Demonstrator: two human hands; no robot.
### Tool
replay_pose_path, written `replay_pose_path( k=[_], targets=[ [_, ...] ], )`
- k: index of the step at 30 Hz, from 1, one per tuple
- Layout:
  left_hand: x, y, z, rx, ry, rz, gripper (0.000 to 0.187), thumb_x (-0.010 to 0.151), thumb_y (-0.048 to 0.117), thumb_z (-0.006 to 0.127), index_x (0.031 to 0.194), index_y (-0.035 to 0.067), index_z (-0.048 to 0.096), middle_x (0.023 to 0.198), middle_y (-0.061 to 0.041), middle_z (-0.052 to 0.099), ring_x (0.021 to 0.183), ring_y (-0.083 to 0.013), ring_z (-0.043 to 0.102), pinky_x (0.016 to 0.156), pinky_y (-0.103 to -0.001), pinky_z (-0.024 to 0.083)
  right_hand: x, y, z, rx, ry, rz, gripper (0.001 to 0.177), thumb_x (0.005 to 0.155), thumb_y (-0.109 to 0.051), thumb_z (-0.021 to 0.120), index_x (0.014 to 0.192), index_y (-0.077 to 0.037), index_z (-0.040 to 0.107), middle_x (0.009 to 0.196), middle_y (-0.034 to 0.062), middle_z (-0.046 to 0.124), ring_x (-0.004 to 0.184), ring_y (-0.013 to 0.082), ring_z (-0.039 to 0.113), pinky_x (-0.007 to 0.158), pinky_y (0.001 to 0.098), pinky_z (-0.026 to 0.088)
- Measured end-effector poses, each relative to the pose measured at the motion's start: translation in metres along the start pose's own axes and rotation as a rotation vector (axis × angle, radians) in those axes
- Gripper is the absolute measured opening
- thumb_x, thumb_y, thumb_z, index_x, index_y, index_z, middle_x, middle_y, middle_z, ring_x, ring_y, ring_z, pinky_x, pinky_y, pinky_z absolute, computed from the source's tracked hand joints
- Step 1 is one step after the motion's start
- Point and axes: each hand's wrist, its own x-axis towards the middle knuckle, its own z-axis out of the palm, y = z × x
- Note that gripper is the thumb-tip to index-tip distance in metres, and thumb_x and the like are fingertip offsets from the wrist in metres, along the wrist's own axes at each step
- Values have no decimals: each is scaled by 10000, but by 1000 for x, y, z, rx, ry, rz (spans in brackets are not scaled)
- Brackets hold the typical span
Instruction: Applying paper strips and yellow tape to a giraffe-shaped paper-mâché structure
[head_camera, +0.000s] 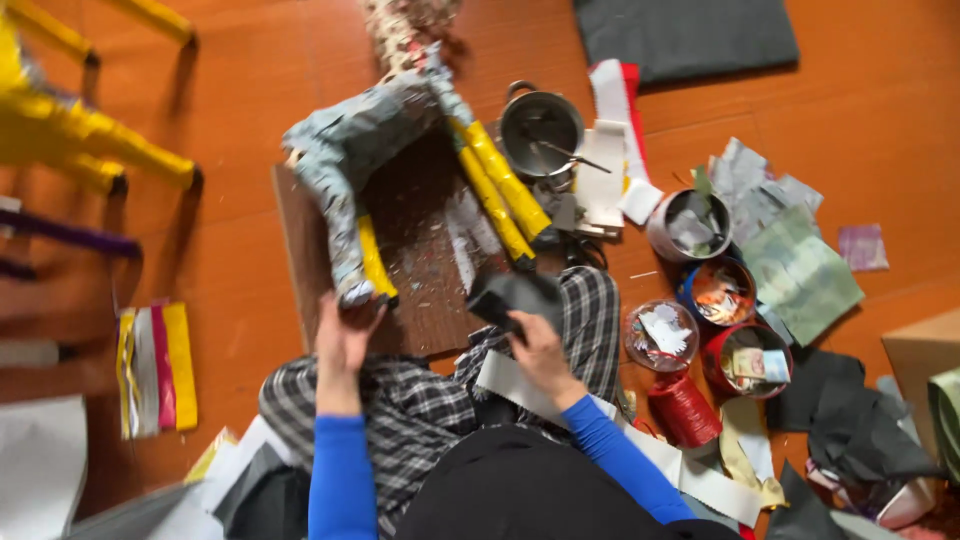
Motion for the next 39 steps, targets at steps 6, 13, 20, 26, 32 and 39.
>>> replay_pose_path(
  k=[6, 13, 20, 26, 32, 39],
  targets=[
    [-19, -53, 21, -166, 196, -13, 291, 978, 51, 850, 1193, -72, 698, 1198, -265, 618, 1065, -494, 725, 926, -724, 639, 33, -132, -19, 277, -292, 101, 374, 903, -154, 864, 1267, -121, 785, 1057, 113, 804, 1041, 337, 788, 919, 419, 616],
    [-78, -91, -24, 354, -22, -41, 691, 1035, 289, 838, 1645, 166, 536, 1617, -144, 573, 1493, -306, 534, 1234, -541, 444, 51, -60, 19, 603, -652, 447, 303, 983, -51, 778, 1284, -38, 745, 1134, 138, 803, 1040, 196, 709, 965, 433, 605],
    [-100, -122, -20, 453, -103, -255, 881, 970, 342, 908, 1692, 227, 415, 1571, -163, 503, 1392, -314, 528, 1024, -604, 449, 73, -69, -2, 911, -575, 970, 356, 911, -128, 760, 1267, -125, 777, 933, 94, 764, 820, 207, 781, 780, 394, 668],
    [-89, -108, -3, 458, 159, 118, 736, 839, -5, 928, 1502, 100, 626, 1255, -156, 743, 1141, -236, 711, 958, -374, 638, 74, -82, -12, 811, -531, 810, 479, 915, -43, 834, 1379, -91, 726, 1062, 65, 762, 932, 164, 727, 825, 341, 638],
    [-71, -80, -35, 531, 275, 241, 998, 933, -4, 849, 1735, 64, 258, 1035, -172, 772, 874, -196, 738, 757, -342, 680, 93, -98, 18, 565, -509, 579, 510, 885, -37, 895, 1374, -105, 765, 1081, 104, 778, 953, 173, 663, 772, 354, 588],
    [-50, -92, -60, -147, 191, -217, 486, 1001, 419, 860, 1385, 143, 748, 1287, -190, 788, 1150, -342, 785, 1022, -575, 628, 108, -119, 46, 782, -465, 798, 579, 792, 32, 928, 1333, -101, 770, 968, 71, 764, 801, 162, 715, 674, 283, 656]
  ],
)
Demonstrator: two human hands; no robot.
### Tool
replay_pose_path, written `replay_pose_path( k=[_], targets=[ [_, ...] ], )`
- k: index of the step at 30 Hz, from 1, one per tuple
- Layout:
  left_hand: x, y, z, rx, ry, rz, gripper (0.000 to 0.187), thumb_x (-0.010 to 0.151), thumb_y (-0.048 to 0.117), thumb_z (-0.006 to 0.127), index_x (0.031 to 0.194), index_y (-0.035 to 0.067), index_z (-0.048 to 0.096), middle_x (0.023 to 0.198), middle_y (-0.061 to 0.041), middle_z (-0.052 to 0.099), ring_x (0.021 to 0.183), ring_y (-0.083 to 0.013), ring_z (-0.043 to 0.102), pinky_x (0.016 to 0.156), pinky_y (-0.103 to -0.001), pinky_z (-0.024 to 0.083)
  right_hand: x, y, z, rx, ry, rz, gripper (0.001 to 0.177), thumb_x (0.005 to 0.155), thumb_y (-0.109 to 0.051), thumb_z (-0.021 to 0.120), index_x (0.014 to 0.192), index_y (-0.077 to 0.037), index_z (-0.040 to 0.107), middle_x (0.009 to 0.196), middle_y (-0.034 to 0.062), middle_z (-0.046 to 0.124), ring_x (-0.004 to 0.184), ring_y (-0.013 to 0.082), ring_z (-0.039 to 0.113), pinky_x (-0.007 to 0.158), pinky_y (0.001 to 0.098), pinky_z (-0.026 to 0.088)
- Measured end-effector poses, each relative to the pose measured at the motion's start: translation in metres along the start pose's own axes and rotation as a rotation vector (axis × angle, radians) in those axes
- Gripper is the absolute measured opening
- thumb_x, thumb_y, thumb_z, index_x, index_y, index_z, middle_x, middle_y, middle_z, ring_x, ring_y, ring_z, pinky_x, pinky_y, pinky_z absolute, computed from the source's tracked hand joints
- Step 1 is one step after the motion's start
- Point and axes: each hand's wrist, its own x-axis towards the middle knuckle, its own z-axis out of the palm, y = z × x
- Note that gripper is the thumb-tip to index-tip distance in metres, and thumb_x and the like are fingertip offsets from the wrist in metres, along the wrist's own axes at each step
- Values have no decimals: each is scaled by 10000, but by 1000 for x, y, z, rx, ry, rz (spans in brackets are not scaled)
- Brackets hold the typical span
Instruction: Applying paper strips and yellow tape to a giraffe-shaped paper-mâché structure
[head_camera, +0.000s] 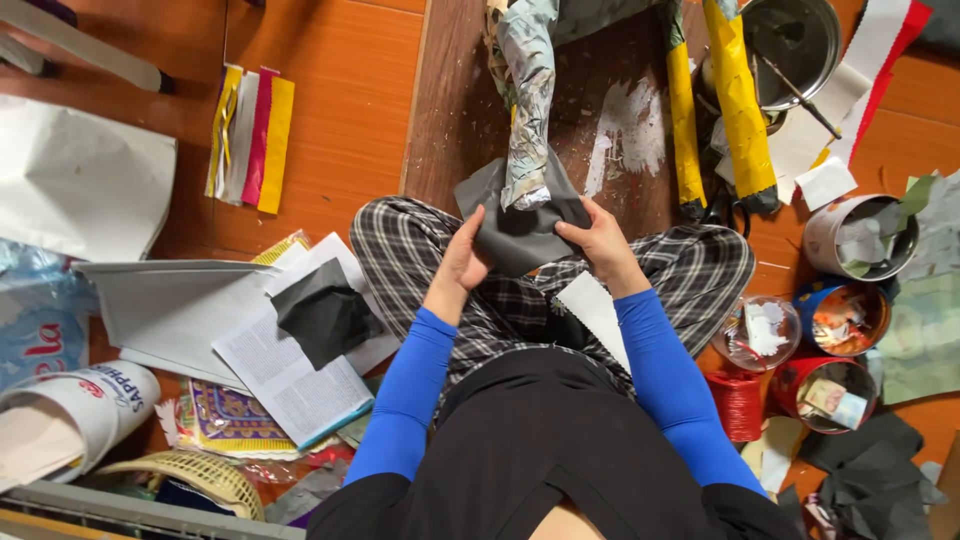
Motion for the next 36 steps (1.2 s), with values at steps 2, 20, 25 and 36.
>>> replay_pose_path(
  k=[2, 20, 25, 36],
  targets=[
    [6, 1, 4, -36, -31, -34, 477, 1032, 415, 813, 1387, 104, 746, 1309, -213, 773, 1174, -371, 773, 1024, -600, 621, 7, 8, -8, -15, 9, -20, 585, 803, 16, 932, 1349, -111, 764, 998, 68, 769, 828, 159, 727, 687, 281, 660],
    [-35, 19, 59, -63, -476, -176, 900, 1018, 827, 524, 1520, 86, 621, 1421, -197, 697, 1231, -357, 684, 1054, -536, 523, -3, -39, 53, -1072, 190, -1355, 165, 968, -227, 870, 1082, -158, 772, 1253, 76, 774, 1205, 283, 725, 1108, 474, 475],
    [-9, -5, 68, 226, -248, 235, 577, 1032, 161, 842, 1460, 187, 456, 1272, -120, 612, 1091, -503, 760, 897, -559, 665, 2, -40, 62, -1099, 265, -1300, 95, 1035, -295, 831, 1088, -221, 802, 961, 7, 792, 888, 234, 770, 843, 364, 597],
    [-35, 14, 108, 213, -311, 246, 326, 950, 340, 872, 1102, 100, 714, 835, -8, 673, 623, -97, 571, 520, -222, 392, 7, -44, 66, -872, 289, -729, 235, 1012, -163, 766, 1194, -15, 790, 1020, 104, 830, 793, 247, 740, 739, 367, 575]
  ],
)
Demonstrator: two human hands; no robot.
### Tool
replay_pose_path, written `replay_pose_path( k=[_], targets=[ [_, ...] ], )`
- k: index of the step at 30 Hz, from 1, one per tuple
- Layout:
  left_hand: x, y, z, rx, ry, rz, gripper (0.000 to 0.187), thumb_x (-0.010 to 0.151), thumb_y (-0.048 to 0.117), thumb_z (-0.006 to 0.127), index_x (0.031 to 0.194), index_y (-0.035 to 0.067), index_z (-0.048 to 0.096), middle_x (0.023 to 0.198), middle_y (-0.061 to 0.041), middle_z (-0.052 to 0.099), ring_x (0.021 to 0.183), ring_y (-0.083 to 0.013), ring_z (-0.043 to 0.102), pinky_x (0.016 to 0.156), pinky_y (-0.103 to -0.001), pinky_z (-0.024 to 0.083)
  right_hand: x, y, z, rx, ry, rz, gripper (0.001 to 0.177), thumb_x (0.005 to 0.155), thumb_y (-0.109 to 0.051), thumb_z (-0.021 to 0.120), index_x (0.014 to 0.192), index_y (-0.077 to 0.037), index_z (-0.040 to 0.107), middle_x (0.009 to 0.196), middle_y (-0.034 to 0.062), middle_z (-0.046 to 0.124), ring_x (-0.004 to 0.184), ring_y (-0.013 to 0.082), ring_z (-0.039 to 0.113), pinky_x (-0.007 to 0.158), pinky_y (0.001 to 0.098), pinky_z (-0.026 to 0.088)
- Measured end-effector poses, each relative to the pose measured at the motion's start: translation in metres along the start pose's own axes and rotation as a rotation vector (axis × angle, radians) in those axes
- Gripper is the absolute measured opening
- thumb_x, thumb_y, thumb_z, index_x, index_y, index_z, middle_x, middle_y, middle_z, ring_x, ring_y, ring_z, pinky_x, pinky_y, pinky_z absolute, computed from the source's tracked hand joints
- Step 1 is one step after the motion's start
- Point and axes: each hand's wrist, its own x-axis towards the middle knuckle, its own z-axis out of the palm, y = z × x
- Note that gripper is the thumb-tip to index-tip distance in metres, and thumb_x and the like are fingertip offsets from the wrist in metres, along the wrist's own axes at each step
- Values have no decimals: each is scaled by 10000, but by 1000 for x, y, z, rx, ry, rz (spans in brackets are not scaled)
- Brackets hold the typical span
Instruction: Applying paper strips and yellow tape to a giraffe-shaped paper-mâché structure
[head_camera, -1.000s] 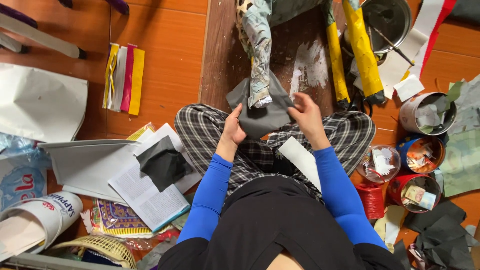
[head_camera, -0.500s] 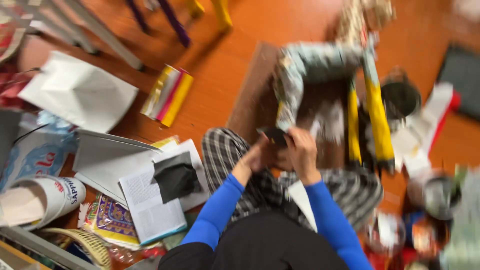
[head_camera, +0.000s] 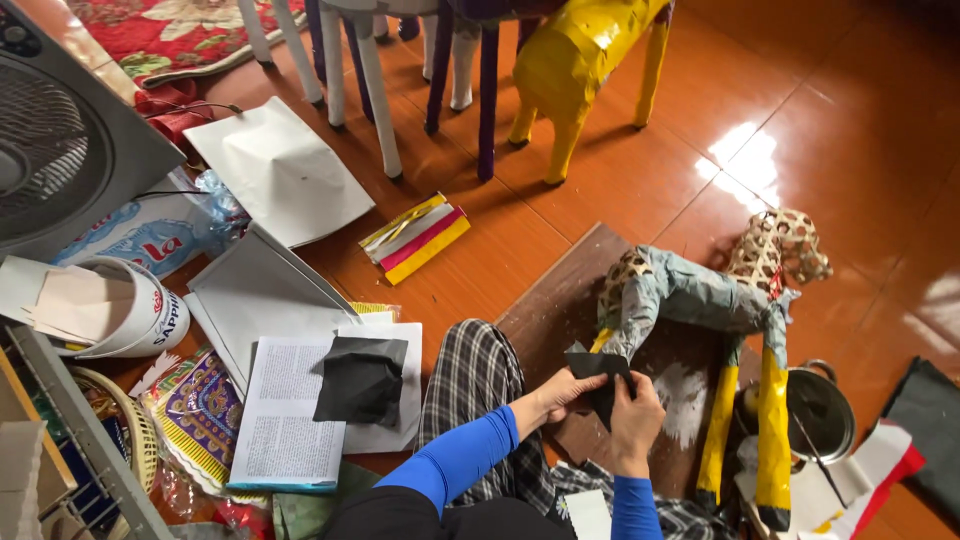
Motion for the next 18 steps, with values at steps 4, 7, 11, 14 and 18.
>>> replay_pose_path(
  k=[4, 7, 11, 14, 18],
  targets=[
    [11, 9, -3, 108, 47, -37, 413, 937, 421, 865, 1185, 125, 718, 953, -29, 711, 754, -160, 655, 616, -313, 517, 2, -16, -11, 66, -14, 48, 227, 1011, -165, 778, 1161, 4, 794, 972, 91, 819, 748, 200, 710, 671, 333, 547],
    [14, 18, 2, 154, 51, -75, 557, 841, 506, 921, 1165, 100, 717, 982, -94, 725, 779, -229, 694, 588, -360, 536, 4, -22, -13, 64, -59, 112, 245, 1003, -171, 770, 1181, -4, 795, 986, 98, 826, 778, 214, 731, 702, 347, 567],
    [10, 24, 14, 195, 100, -80, 434, 867, 462, 912, 1065, 123, 727, 853, -25, 704, 655, -146, 646, 530, -320, 491, 12, -24, -10, 10, -128, 201, 318, 1012, -240, 738, 1219, -3, 778, 1048, 138, 830, 838, 265, 754, 750, 379, 585],
    [12, 18, 19, 206, 112, -34, 478, 860, 479, 916, 1063, 92, 723, 873, -36, 722, 669, -134, 672, 528, -277, 519, 25, -5, 3, -16, -155, 209, 300, 1015, -267, 739, 1155, -3, 758, 1040, 154, 819, 875, 299, 756, 794, 405, 588],
    [16, 15, 18, 250, 142, -60, 603, 827, 577, 903, 1164, 107, 731, 880, -44, 734, 654, -143, 670, 514, -304, 489, 46, 5, 17, 33, -254, 363, 698, 1012, -462, 715, 1507, -13, 517, 1263, 258, 725, 1099, 387, 737, 940, 470, 586]
  ],
)
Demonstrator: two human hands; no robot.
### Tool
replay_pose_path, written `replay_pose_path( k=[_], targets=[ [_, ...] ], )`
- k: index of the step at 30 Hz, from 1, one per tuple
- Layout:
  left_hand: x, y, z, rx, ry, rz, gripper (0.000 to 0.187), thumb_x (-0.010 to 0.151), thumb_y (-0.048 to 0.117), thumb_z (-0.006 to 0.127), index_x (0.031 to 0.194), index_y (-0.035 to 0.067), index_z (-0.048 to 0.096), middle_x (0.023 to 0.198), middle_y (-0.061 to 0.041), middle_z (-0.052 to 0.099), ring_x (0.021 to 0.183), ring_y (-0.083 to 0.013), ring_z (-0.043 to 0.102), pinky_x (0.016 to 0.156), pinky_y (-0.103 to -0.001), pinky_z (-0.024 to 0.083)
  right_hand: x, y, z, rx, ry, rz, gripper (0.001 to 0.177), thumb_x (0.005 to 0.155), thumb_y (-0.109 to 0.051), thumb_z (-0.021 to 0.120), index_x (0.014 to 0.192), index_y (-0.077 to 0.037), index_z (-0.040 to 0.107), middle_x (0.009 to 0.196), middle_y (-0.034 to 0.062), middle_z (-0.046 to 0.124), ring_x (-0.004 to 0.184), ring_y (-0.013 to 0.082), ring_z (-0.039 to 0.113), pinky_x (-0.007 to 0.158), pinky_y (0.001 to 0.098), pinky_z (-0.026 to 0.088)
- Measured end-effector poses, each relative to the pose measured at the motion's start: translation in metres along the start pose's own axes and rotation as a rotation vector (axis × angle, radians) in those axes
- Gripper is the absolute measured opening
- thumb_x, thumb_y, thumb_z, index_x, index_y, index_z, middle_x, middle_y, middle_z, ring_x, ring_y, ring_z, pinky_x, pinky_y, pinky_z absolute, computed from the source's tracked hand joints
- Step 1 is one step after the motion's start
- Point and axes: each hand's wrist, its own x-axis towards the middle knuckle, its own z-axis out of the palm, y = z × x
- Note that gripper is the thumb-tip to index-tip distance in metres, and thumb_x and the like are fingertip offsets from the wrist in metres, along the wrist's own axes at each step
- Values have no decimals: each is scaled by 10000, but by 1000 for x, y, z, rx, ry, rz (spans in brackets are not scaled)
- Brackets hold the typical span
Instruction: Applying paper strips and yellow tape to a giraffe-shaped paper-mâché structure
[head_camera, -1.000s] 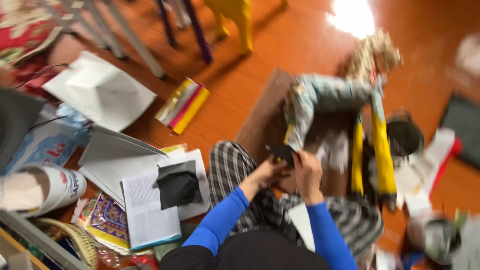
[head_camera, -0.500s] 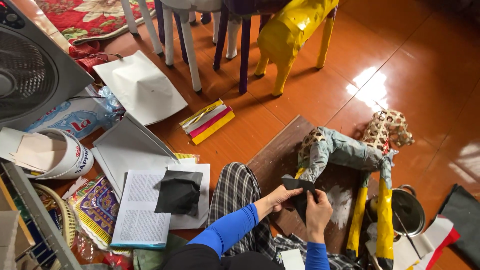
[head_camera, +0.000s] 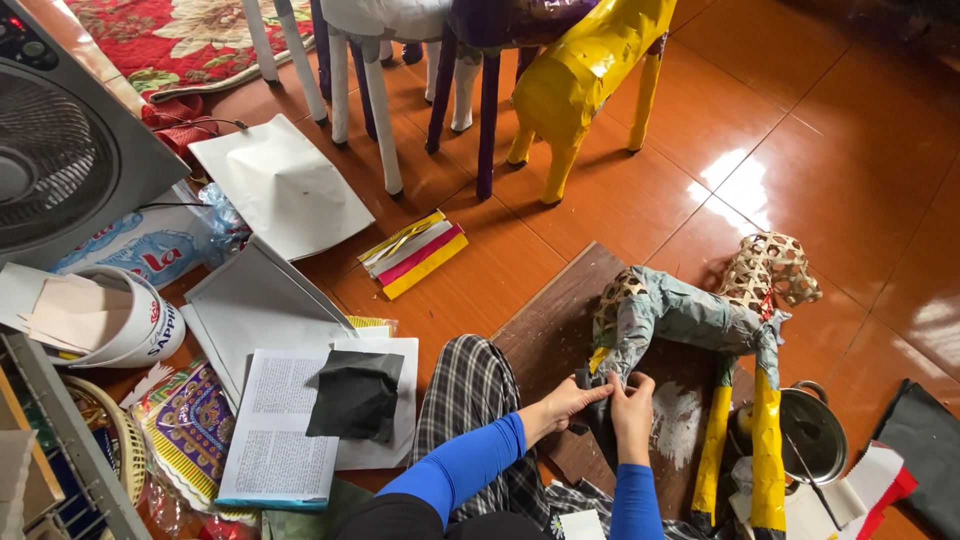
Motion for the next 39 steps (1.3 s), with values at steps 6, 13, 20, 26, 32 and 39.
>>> replay_pose_path(
  k=[6, 13, 20, 26, 32, 39],
  targets=[
    [6, -5, 0, -4, -10, 50, 887, 764, 492, 961, 1360, -34, 568, 1144, -134, 702, 894, -175, 746, 680, -256, 647, 28, 35, 6, 251, -81, 25, 609, 969, -228, 812, 1461, 50, 586, 1285, 263, 707, 1090, 324, 716, 911, 419, 606],
    [7, -25, -18, -170, -169, -43, 669, 918, 412, 883, 1466, 156, 597, 1204, -44, 724, 962, -121, 711, 736, -264, 617, 26, 54, 15, 256, -172, 36, 631, 921, -168, 850, 1441, 66, 579, 1229, 286, 745, 1023, 338, 745, 863, 419, 620],
    [18, -31, -14, -35, -145, 59, 1285, 722, 562, 978, 1692, 148, 243, 1601, -180, 471, 1396, -286, 555, 1109, -404, 517, 22, 55, 14, 234, -229, 42, 633, 939, -237, 831, 1432, 46, 552, 1192, 293, 767, 983, 337, 768, 828, 415, 627],
    [11, -22, -11, -81, -214, 62, 1272, 743, 534, 984, 1709, 190, 231, 1605, -156, 463, 1397, -265, 550, 1120, -363, 519, 33, 56, 10, 186, -294, 26, 663, 900, -301, 859, 1368, 75, 577, 1180, 259, 757, 983, 311, 761, 831, 396, 627],
    [14, -18, -13, -202, -270, -105, 619, 858, 241, 934, 1387, 89, 652, 1190, -64, 756, 970, -139, 738, 815, -239, 630, 45, 67, 2, 232, -366, 22, 535, 920, -285, 835, 1271, 90, 687, 1176, 241, 775, 1007, 307, 747, 860, 397, 623],
    [19, -26, -12, -252, -244, -100, 485, 889, 106, 873, 1323, 78, 658, 1128, -47, 759, 910, -143, 729, 809, -262, 623, 81, 305, 60, 244, -251, 77, 354, 1034, -150, 641, 1293, -25, 847, 1246, 155, 866, 1112, 285, 780, 998, 399, 602]
  ],
)
